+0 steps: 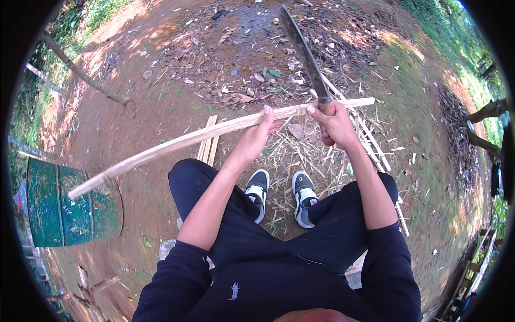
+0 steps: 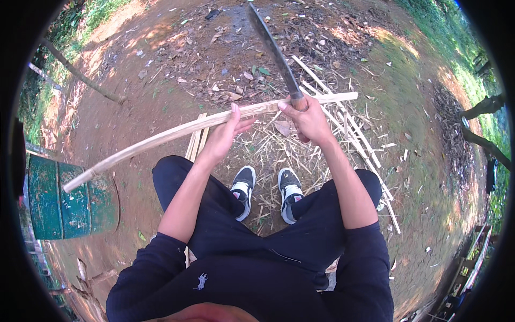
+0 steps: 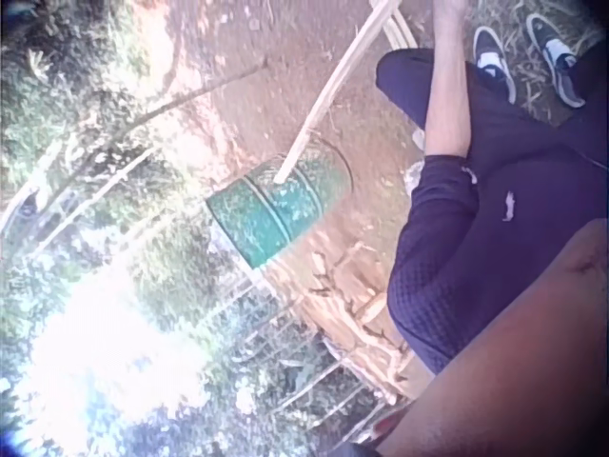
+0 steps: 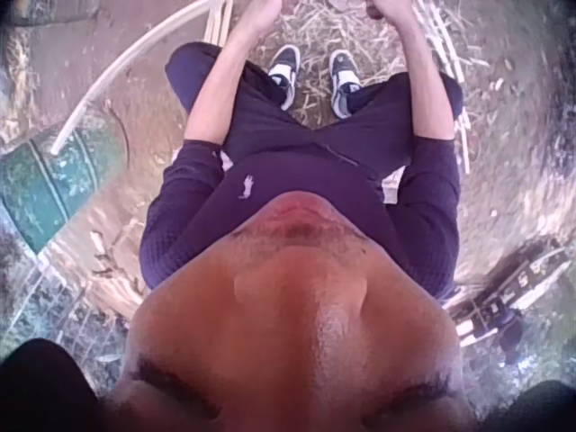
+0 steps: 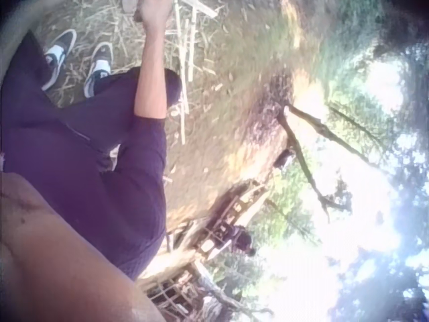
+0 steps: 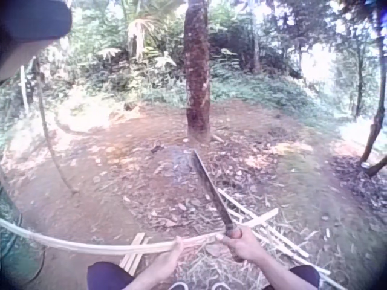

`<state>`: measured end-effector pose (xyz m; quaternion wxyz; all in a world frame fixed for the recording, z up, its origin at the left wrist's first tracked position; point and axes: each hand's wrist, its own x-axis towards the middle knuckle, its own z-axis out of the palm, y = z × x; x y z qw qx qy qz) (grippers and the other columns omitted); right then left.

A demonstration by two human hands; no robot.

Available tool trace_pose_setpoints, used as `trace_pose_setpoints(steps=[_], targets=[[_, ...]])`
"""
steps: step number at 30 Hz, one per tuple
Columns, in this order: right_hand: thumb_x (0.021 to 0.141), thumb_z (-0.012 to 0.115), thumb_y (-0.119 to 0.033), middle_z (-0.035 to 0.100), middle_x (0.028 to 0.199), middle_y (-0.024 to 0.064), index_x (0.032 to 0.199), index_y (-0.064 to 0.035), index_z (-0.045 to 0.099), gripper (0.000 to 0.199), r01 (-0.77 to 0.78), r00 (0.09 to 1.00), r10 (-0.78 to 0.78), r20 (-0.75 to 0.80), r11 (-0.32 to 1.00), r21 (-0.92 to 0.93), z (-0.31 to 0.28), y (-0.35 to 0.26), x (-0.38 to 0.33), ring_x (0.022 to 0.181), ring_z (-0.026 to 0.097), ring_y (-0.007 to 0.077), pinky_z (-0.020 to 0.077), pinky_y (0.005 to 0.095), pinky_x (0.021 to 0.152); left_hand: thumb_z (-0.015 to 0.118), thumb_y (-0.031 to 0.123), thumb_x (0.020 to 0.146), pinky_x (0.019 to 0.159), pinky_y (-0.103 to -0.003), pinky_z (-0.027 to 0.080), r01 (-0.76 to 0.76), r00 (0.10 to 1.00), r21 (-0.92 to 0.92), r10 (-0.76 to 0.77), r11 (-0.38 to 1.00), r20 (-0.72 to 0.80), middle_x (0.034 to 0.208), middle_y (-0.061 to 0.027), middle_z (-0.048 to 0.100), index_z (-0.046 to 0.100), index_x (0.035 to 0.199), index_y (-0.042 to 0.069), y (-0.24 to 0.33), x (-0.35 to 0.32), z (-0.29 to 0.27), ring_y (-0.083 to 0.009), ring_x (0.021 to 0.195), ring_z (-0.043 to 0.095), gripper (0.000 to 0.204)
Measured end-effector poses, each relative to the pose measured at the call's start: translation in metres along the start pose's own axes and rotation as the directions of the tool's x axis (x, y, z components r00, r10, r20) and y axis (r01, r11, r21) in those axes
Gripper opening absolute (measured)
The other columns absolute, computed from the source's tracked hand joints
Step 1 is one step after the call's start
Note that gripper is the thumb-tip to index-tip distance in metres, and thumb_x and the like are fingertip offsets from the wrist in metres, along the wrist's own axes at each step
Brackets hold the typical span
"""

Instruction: The person uses a machete to shave thin layers off a long, thin wood strip by hand, smoothing its surface over its entire length while sitting outdoors.

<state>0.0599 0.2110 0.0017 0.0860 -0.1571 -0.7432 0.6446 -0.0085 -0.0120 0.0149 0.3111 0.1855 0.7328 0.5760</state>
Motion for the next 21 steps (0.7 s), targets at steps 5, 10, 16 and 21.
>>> trace_pose_setpoints(steps=[5,10,16,21], targets=[[0.086,0.078,-0.024,0.048,0.059,-0.0061,0.098,-0.0053,0.059,0.029,-0.026,0.998,0.031,-0.059,0.997,0.075,-0.021,0.001,0.005,0.046,0.041,0.0041,0.0331,0.0232,0.043,0.029,0.053,0.104,0.085,-0.036,0.052,-0.047,0.99,0.357,-0.004,0.933,0.14,0.099,-0.0191,0.071,0.065,0.112,-0.006,0.002,-0.001,-0.01,-0.0262,0.095,0.069,0.069],[0.086,0.077,-0.022,0.047,0.055,-0.0053,0.089,-0.0059,0.058,0.024,-0.005,0.994,0.004,-0.108,1.0,-0.014,-0.025,0.005,0.004,0.043,0.04,0.0052,0.0289,0.0261,0.038,0.057,0.021,0.098,0.067,-0.036,0.052,-0.546,0.793,0.476,0.609,0.69,0.028,0.08,-0.0118,0.07,0.066,0.097,-0.002,0.029,-0.021,0.003,-0.0228,0.072,0.069,0.024],[0.086,0.076,-0.022,0.045,0.054,-0.0058,0.084,-0.007,0.055,0.027,-0.077,0.992,0.073,-0.098,0.996,-0.047,-0.024,0.007,0.002,0.039,0.037,0.0056,0.0288,0.0273,0.037,0.057,0.038,0.097,0.074,-0.049,0.05,-0.096,0.983,0.891,0.184,0.443,0.014,0.074,-0.0193,0.065,0.065,0.093,-0.001,0.021,-0.008,-0.023,-0.04,0.078,0.064,0.04],[0.086,0.075,-0.027,0.061,0.074,0.0026,0.101,-0.0024,0.065,0.03,0.062,0.981,-0.105,-0.163,0.966,-0.25,-0.016,-0.007,-0.003,0.07,0.057,0.0117,0.0463,0.0301,0.068,0.052,0.041,0.099,0.067,-0.044,0.048,-0.091,0.981,0.802,0.19,0.59,-0.028,0.068,-0.019,0.061,0.064,0.087,-0.001,0.013,-0.008,-0.028,-0.0355,0.066,0.06,0.046]])
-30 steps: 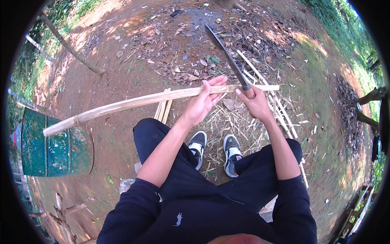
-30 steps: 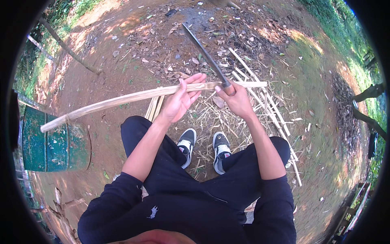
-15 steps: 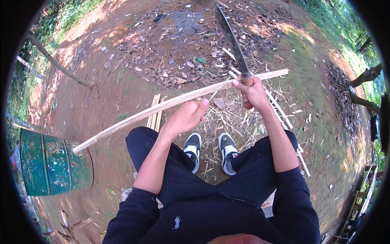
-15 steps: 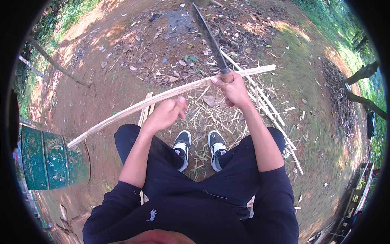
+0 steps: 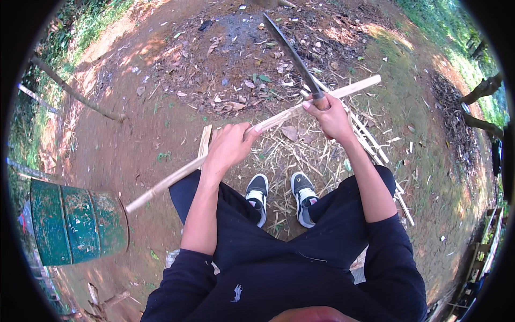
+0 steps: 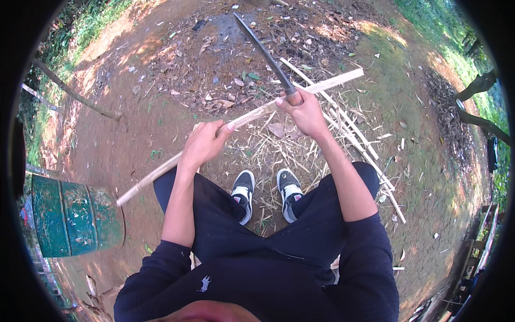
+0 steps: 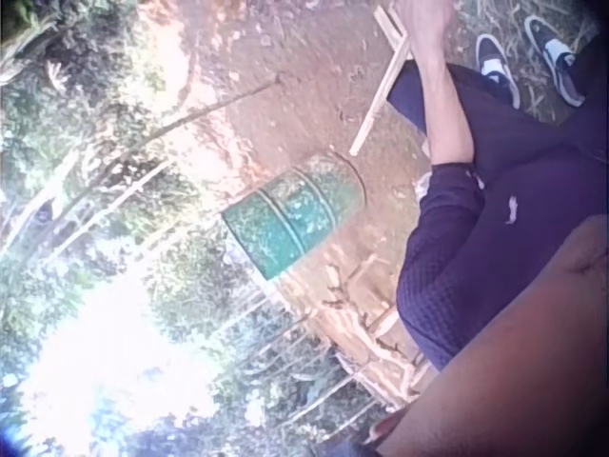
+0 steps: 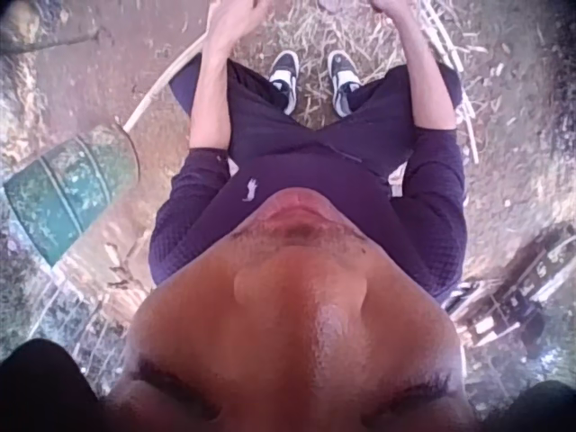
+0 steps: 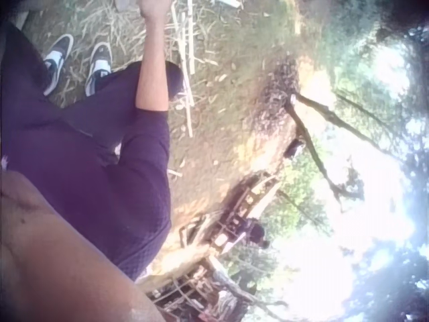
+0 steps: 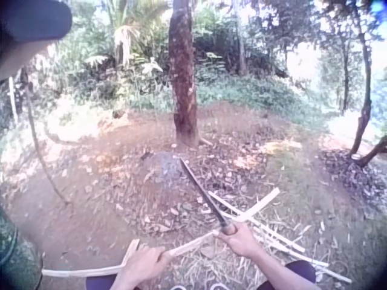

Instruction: The person uses a machete to shave thin layers off a long, thin wood strip by hand, smoothing its surface over its entire length while sitting outdoors.

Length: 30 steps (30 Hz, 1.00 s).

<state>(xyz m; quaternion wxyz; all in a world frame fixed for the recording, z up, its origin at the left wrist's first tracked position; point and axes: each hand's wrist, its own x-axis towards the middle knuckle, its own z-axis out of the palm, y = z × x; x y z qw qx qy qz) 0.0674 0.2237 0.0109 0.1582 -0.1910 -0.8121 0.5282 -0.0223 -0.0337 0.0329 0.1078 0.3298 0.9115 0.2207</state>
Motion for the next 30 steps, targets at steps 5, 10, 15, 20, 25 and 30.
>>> trace_pose_setpoints(steps=[5,10,15,20,25,30], targets=[[0.087,0.074,-0.029,0.064,0.078,0.0061,0.111,-0.0019,0.066,0.036,0.207,0.972,-0.209,-0.112,0.978,-0.025,0.01,-0.005,0.0,0.074,0.059,0.0134,0.0474,0.031,0.071,0.05,0.041,0.102,0.053,-0.035,0.041,0.009,0.998,-0.311,-0.027,0.95,-0.055,0.061,-0.0035,0.054,0.064,0.089,-0.001,-0.03,0.01,0.029,-0.0127,0.058,0.053,0.046],[0.085,0.073,-0.022,0.058,0.059,0.0063,0.089,-0.0035,0.065,0.021,0.32,0.937,-0.341,-0.077,0.925,-0.204,0.009,0.005,-0.006,0.055,0.056,0.0166,0.0449,0.0341,0.055,0.046,0.034,0.105,0.043,-0.021,0.031,0.313,0.936,-0.722,-0.073,0.617,0.343,0.062,0.0067,0.047,0.064,0.096,0.003,-0.003,0.005,0.011,-0.0026,0.049,0.039,0.037],[0.077,0.069,-0.014,0.061,0.059,0.0083,0.077,-0.0095,0.058,0.011,0.531,0.806,-0.592,0.013,0.712,-0.459,0.023,0.019,-0.009,0.048,0.059,0.0268,0.046,0.0397,0.046,0.043,0.03,0.106,0.041,-0.019,0.029,0.319,0.936,-0.779,-0.049,0.539,0.35,0.063,0.0081,0.045,0.063,0.102,0.003,0.005,0.0,0.002,-0.0007,0.047,0.036,0.033],[0.073,0.066,-0.013,0.061,0.06,0.0061,0.076,-0.011,0.054,0.013,0.566,0.731,-0.68,0.06,0.554,-0.611,0.037,0.019,-0.01,0.05,0.062,0.0268,0.0467,0.0403,0.045,0.045,0.031,0.106,0.042,-0.019,0.026,0.32,0.946,-0.782,-0.139,0.536,0.292,0.062,0.0087,0.042,0.062,0.101,0.003,0.02,-0.003,-0.007,-0.0008,0.048,0.034,0.033],[0.068,0.066,-0.011,0.06,0.06,0.0078,0.075,-0.0096,0.052,0.016,0.5,0.753,-0.656,0.04,0.532,-0.684,0.032,0.037,0.013,0.052,0.062,0.0286,0.0483,0.0425,0.05,0.042,0.038,0.106,0.05,-0.022,0.028,0.125,0.992,-0.781,-0.074,0.612,0.1,0.065,0.0067,0.042,0.062,0.096,0.004,-0.001,0.006,0.01,-0.0036,0.055,0.034,0.041],[0.068,0.065,-0.009,0.057,0.056,0.0069,0.072,-0.0087,0.052,0.013,0.494,0.704,-0.71,0.001,0.489,-0.718,0.033,0.053,0.021,0.049,0.06,0.0249,0.0465,0.0382,0.047,0.04,0.033,0.107,0.057,-0.025,0.034,0.088,0.996,-0.736,-0.064,0.671,0.061,0.069,0.0043,0.045,0.064,0.097,0.002,-0.001,0.012,0.023,-0.0064,0.062,0.04,0.04]])
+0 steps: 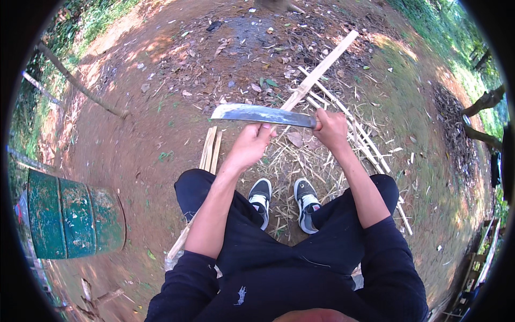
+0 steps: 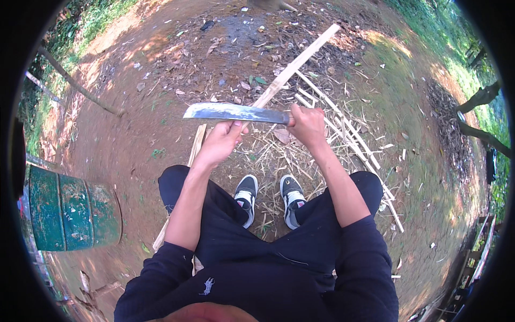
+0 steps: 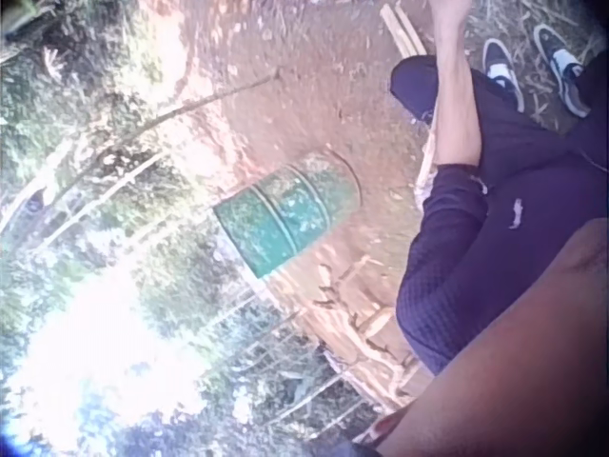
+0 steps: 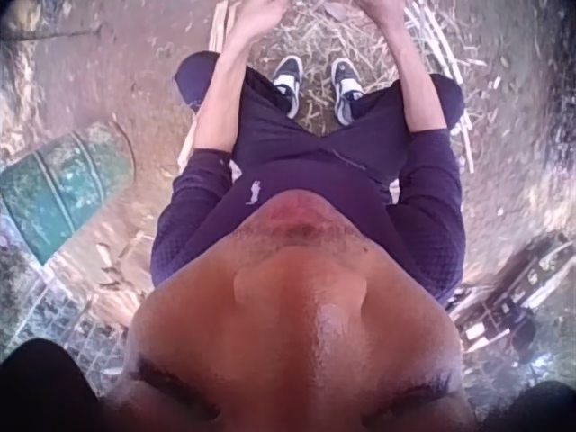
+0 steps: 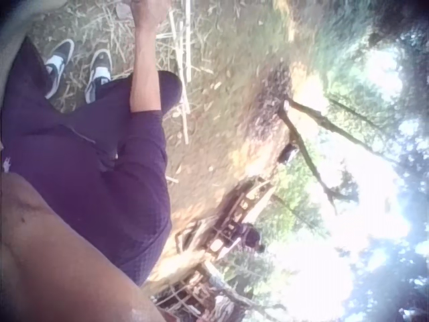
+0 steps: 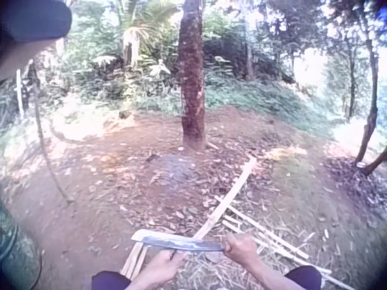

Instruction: The person uses a machete to shave thin layers off a long, thin wood strip by hand, smoothing its surface over its entire length while sitting outdoors.

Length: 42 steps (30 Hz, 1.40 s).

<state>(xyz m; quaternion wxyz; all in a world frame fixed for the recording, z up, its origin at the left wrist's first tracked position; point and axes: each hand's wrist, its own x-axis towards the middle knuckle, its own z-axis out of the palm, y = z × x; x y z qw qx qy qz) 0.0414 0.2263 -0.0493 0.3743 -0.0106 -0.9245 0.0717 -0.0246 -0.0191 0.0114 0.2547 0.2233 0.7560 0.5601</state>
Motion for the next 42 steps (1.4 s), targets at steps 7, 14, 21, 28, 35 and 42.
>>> trace_pose_setpoints(steps=[7,14,21,28,35,42], targets=[[0.067,0.063,-0.005,0.058,0.057,0.007,0.072,-0.0086,0.053,0.011,0.029,0.995,-0.038,-0.092,0.994,-0.105,-0.014,0.015,0.004,0.05,0.059,0.024,0.0455,0.0383,0.049,0.042,0.03,0.106,0.055,-0.026,0.036,-0.011,1.0,0.087,0.01,0.996,0.017,0.069,0.0026,0.051,0.066,0.092,-0.001,-0.003,0.007,-0.006,-0.0068,0.059,0.042,0.041],[0.063,0.063,-0.003,0.061,0.064,0.008,0.076,-0.0081,0.054,0.017,-0.101,0.993,0.085,-0.08,0.972,-0.212,-0.013,0.051,-0.005,0.057,0.062,0.0289,0.0464,0.0418,0.058,0.044,0.023,0.105,0.052,-0.026,0.035,-0.034,0.999,0.031,0.034,0.999,-0.011,0.066,0.0036,0.049,0.066,0.094,0.001,-0.012,0.014,-0.011,-0.006,0.058,0.041,0.032],[0.071,0.066,-0.004,0.053,0.049,0.0026,0.065,-0.0095,0.055,0.014,-0.061,0.998,0.059,-0.021,0.995,-0.076,-0.009,0.021,-0.013,0.038,0.048,0.0127,0.0392,0.0306,0.037,0.047,0.023,0.101,0.059,-0.038,0.045,0.015,0.994,0.128,-0.001,0.992,-0.111,0.067,-0.0108,0.063,0.07,0.093,-0.001,-0.021,0.016,-0.014,-0.0197,0.061,0.059,0.035],[0.07,0.063,-0.003,0.058,0.056,0.0084,0.07,-0.0084,0.052,0.012,0.018,1.0,-0.018,-0.003,1.0,0.012,-0.01,0.023,-0.001,0.047,0.059,0.0227,0.0464,0.037,0.045,0.045,0.024,0.104,0.05,-0.03,0.034,0.004,1.0,0.11,-0.005,0.994,0.014,0.062,0.0022,0.05,0.065,0.088,0.001,-0.019,-0.004,-0.013,-0.008,0.054,0.044,0.034],[0.075,0.061,-0.004,0.053,0.048,0.0049,0.063,-0.0118,0.05,0.017,0.024,0.999,-0.028,-0.032,0.99,-0.137,-0.01,0.016,-0.011,0.035,0.048,0.0135,0.037,0.032,0.035,0.046,0.02,0.101,0.047,-0.033,0.033,0.064,0.989,0.121,-0.047,0.991,-0.138,0.059,-0.0002,0.051,0.068,0.088,0.003,-0.009,0.006,-0.02,-0.0101,0.05,0.044,0.03],[0.084,0.058,-0.012,0.06,0.055,0.0129,0.071,-0.0058,0.06,0.014,-0.136,0.986,0.112,-0.122,0.969,-0.207,-0.01,0.082,-0.01,0.046,0.06,0.0312,0.0471,0.0427,0.044,0.047,0.015,0.096,0.051,-0.037,0.041,-0.038,0.999,0.205,0.035,0.978,0.018,0.064,-0.0069,0.06,0.068,0.087,0.002,-0.023,-0.005,-0.014,-0.0159,0.055,0.055,0.027]])
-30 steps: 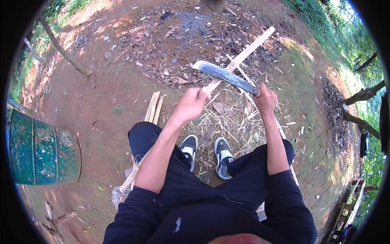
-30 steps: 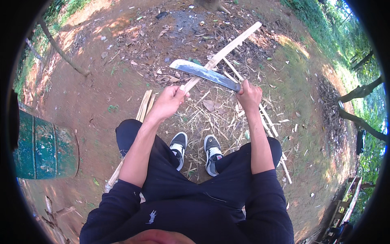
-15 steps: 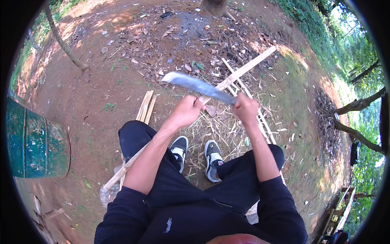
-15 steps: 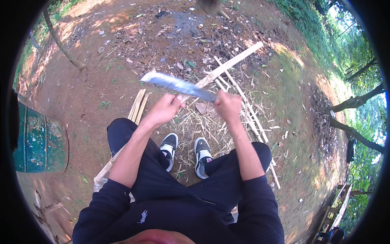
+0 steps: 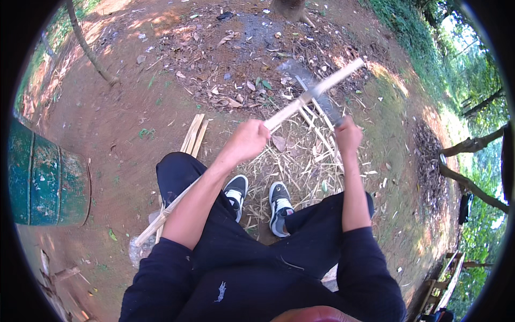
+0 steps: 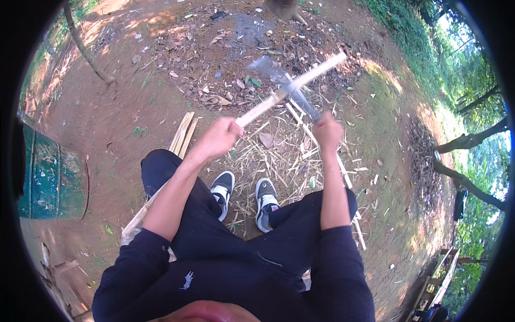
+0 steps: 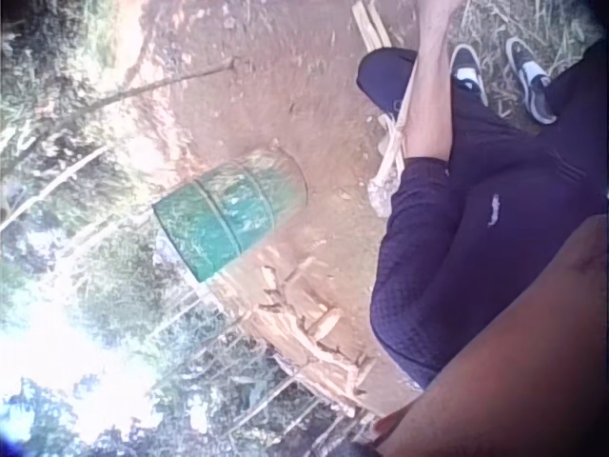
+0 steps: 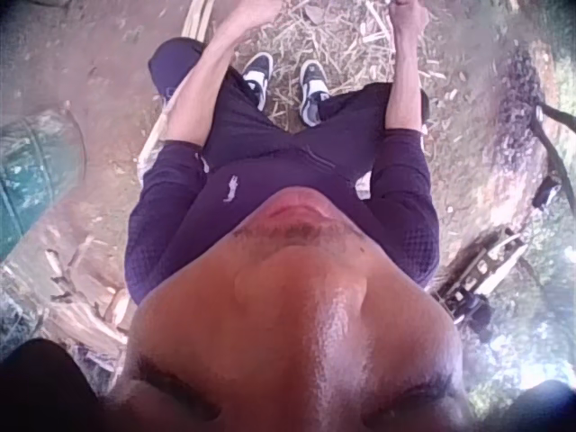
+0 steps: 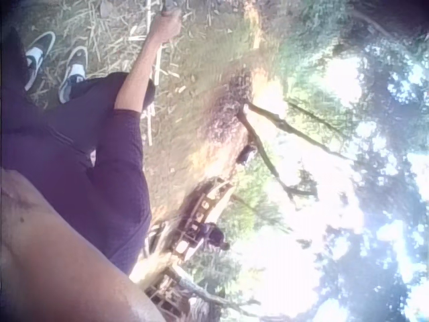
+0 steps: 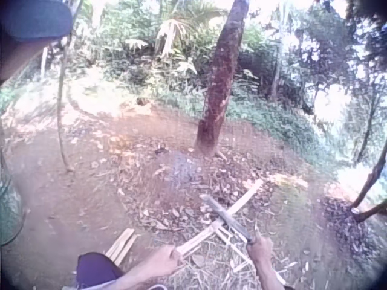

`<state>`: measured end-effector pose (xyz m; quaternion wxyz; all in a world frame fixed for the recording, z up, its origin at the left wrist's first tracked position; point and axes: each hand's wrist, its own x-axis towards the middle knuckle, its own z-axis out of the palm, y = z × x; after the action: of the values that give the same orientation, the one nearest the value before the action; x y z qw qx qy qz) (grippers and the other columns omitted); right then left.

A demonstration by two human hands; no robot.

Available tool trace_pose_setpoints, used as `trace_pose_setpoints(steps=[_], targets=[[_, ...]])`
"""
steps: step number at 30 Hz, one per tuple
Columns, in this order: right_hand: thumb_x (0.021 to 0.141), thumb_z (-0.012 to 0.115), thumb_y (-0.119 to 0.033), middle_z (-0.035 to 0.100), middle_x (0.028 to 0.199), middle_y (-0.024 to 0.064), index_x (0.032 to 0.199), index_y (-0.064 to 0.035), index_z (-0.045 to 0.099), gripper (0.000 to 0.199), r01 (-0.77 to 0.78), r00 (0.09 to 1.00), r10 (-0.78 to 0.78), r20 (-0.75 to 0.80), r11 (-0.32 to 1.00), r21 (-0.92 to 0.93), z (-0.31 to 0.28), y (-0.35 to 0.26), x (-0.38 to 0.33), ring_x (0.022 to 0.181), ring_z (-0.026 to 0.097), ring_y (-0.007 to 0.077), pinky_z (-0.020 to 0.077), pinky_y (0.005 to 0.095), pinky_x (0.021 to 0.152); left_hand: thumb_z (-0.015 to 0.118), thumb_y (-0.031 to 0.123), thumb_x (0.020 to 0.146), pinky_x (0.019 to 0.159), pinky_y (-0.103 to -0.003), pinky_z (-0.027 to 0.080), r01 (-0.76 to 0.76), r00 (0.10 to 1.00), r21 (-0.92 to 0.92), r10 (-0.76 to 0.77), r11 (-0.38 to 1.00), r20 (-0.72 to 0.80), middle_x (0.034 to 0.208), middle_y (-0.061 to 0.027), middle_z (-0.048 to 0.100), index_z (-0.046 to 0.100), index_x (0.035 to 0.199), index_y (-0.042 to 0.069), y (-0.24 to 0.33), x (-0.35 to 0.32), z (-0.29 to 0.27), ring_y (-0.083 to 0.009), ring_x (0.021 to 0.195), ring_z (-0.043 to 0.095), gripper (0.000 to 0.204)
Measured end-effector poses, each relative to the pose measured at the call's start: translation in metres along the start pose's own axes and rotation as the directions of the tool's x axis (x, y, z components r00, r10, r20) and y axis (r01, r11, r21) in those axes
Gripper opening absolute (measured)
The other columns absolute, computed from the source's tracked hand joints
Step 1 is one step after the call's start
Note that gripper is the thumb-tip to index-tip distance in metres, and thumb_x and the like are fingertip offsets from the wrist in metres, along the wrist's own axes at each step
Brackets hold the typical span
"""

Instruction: The person uses a machete to shave thin layers off a long, thin wood strip by hand, smoothing its surface over its entire length while sitting outdoors.

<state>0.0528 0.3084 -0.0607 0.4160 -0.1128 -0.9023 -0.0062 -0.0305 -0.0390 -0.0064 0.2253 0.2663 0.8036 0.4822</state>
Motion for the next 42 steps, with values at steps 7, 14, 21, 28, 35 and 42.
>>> trace_pose_setpoints(steps=[7,14,21,28,35,42], targets=[[0.084,0.059,-0.021,0.066,0.075,0.0261,0.086,-0.0004,0.067,0.022,-0.52,0.84,0.538,0.069,0.835,-0.182,-0.038,0.017,0.02,0.072,0.065,0.0471,0.0512,0.0529,0.067,0.048,0.015,0.095,0.053,-0.038,0.042,0.093,0.991,-0.11,-0.082,0.99,0.109,0.063,-0.0094,0.06,0.068,0.085,0.0,0.003,0.003,0.003,-0.0175,0.055,0.057,0.027],[0.076,0.063,-0.01,0.059,0.055,0.0133,0.071,-0.0071,0.057,0.008,-0.1,0.958,0.049,0.283,0.98,0.169,-0.029,-0.075,-0.001,0.049,0.061,0.0326,0.0478,0.0458,0.05,0.05,0.025,0.097,0.059,-0.04,0.046,0.106,0.994,-0.018,-0.105,0.994,0.03,0.068,-0.0139,0.065,0.069,0.088,-0.002,0.005,0.002,0.001,-0.0234,0.06,0.062,0.034],[0.079,0.063,-0.012,0.064,0.065,0.0178,0.066,-0.0062,0.056,0.016,-0.312,0.934,0.332,0.131,0.938,-0.15,0.017,0.012,-0.006,0.055,0.064,0.0331,0.0507,0.0466,0.052,0.052,0.031,0.096,0.056,-0.039,0.044,0.185,0.974,0.184,-0.204,0.965,0.094,0.065,-0.0103,0.063,0.067,0.082,0.0,-0.001,-0.009,-0.034,-0.019,0.058,0.058,0.037],[0.087,0.054,-0.006,0.037,0.055,-0.0034,0.07,-0.0114,0.041,0.022,-0.737,-0.025,0.755,0.656,-0.457,0.498,0.025,0.106,-0.01,0.044,0.038,0.0119,0.0429,0.0305,0.048,0.054,0.032,0.096,0.051,-0.032,0.037,0.174,0.982,-0.005,-0.173,0.985,0.079,0.06,0.0004,0.053,0.064,0.074,0.005,-0.019,-0.001,-0.059,-0.01,0.054,0.047,0.035],[0.088,0.061,-0.008,0.039,0.058,-0.0058,0.078,-0.0121,0.045,0.018,-0.759,0.224,0.595,0.772,-0.39,0.521,-0.021,0.001,0.015,0.046,0.036,0.0066,0.0362,0.0257,0.044,0.052,0.029,0.097,0.067,-0.047,0.049,0.075,0.989,0.263,-0.037,0.962,-0.144,0.073,-0.0231,0.066,0.068,0.085,-0.003,0.007,0.006,-0.041,-0.0377,0.073,0.067,0.038],[0.082,0.063,-0.009,0.05,0.053,0.008,0.075,-0.0034,0.05,0.015,-0.45,0.864,0.315,0.393,0.833,0.322,-0.05,-0.08,0.013,0.045,0.054,0.0191,0.0431,0.0365,0.045,0.054,0.021,0.098,0.057,-0.043,0.042,0.018,0.983,0.196,0.018,0.981,-0.181,0.063,-0.0189,0.06,0.064,0.083,-0.005,-0.003,0.005,-0.012,-0.0283,0.057,0.059,0.032]])
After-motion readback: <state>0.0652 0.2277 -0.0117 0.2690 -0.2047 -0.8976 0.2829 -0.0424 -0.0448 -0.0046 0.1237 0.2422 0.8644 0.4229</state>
